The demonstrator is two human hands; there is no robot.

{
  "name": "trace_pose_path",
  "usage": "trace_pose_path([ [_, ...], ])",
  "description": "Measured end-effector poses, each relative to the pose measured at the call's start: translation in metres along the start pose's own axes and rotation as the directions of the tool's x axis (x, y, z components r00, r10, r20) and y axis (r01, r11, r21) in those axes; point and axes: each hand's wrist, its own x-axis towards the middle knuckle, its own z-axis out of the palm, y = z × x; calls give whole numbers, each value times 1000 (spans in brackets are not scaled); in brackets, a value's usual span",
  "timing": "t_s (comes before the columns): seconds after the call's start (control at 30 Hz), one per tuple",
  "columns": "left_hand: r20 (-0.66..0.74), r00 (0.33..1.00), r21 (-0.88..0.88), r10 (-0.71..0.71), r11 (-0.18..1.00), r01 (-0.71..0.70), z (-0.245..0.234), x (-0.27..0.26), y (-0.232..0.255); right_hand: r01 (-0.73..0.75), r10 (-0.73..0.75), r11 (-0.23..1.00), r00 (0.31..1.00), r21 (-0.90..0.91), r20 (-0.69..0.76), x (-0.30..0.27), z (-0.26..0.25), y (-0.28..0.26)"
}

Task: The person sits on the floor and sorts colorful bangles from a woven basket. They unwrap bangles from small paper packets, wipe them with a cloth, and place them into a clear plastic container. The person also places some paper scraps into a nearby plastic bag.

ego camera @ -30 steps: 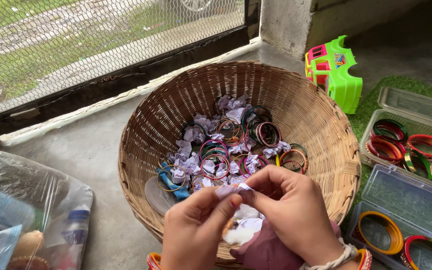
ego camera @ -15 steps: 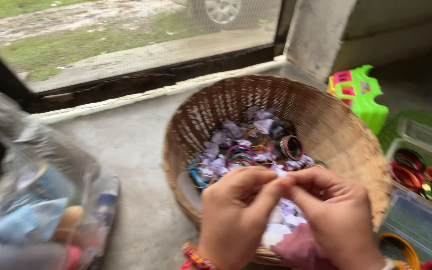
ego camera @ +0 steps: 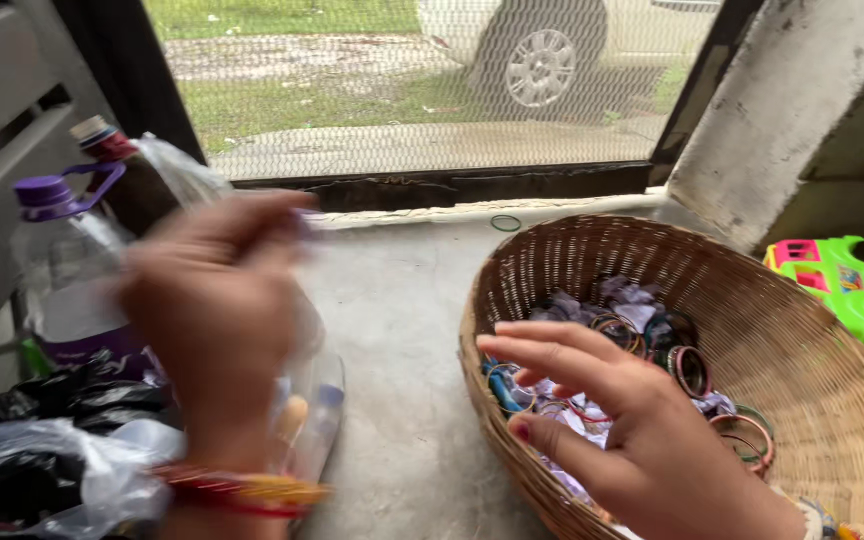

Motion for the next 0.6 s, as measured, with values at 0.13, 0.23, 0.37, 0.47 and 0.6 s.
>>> trace_pose_path([
  [0.13,-153,988,306,17,952,31,-49,21,-53,-56,59,996,997,-75,43,1,18,10],
  [0.23,-97,995,506,19,862,33,-53,25,-98,-45,53,990,997,-132,57,-1,23,18],
  [0.37,0,1000,537,-28,844,23,-45,18,-135,18,-7,975,999,-220,53,-5,26,26],
  [0.47,-77,984,417,-159,891,177,-47,19,-126,13,-1,970,999,-241,51,-11,24,33],
  [0.6,-95,951,228,-295,923,309,-43,18,-97,-31,45,953,998,-300,40,-27,18,46],
])
